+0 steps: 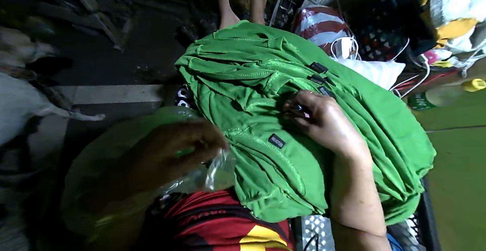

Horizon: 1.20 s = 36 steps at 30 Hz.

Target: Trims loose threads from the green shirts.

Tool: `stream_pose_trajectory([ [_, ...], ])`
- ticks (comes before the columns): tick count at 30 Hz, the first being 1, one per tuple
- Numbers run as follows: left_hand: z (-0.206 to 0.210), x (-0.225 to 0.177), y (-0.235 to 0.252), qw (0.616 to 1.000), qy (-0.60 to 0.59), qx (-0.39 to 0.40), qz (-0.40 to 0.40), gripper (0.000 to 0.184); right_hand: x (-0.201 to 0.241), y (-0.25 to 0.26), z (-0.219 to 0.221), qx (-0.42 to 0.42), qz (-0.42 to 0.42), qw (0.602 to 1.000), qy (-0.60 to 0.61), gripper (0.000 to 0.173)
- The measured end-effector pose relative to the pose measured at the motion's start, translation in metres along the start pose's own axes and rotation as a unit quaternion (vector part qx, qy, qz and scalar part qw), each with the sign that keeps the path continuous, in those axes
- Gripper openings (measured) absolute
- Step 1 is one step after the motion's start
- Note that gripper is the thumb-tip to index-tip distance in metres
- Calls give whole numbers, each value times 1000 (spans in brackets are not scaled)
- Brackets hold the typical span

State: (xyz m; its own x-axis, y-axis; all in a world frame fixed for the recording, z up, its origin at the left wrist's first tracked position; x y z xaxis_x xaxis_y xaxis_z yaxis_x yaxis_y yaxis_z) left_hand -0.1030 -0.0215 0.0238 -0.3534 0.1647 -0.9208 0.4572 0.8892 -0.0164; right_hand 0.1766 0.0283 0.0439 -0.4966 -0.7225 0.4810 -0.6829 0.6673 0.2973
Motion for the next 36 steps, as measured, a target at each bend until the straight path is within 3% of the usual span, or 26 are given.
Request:
stream_pose_trajectory([
  [5, 33, 8, 58, 978, 94, -184, 1, 19, -11, -6, 7, -32, 43, 998, -33, 19],
  [9, 57, 5, 83, 962, 144, -227, -49, 46, -14, -5, 14, -58, 25, 996, -61, 19],
  [14, 67, 7, 97, 939, 164, -299, -45, 45, 2, 0, 7, -118, -28, 991, -55, 13],
  [17, 66, 4, 102, 942, 131, -309, -26, 26, 14, 8, -6, -145, 11, 985, -97, 12],
  [20, 63, 2, 105, 952, 80, -294, 23, 29, 0, 22, -15, -134, 80, 983, -97, 15],
  [25, 48, 18, 118, 978, -85, -178, -73, 35, -59, 28, -9, -187, 169, 961, 110, 12],
  [31, 44, 19, 125, 974, 0, -195, -116, 29, -52, 21, 1, -217, 144, 961, 94, 12],
  [36, 39, 3, 120, 958, 97, -266, -51, 28, -44, 16, 3, -250, 160, 949, 104, 8],
])
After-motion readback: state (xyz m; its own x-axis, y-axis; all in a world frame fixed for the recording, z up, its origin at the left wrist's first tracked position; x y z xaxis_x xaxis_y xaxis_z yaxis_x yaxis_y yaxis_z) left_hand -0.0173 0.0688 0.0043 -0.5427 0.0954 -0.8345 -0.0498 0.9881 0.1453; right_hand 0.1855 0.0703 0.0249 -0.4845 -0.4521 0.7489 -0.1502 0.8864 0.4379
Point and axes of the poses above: each hand's wrist, its own y-axis towards the middle knuckle, its own z-axis out of the palm, x = y × z, the point moved 4 cm from there along y, towards the middle knuckle, and after that the axes turned 14 degrees about -z, right-handed, at the moved point
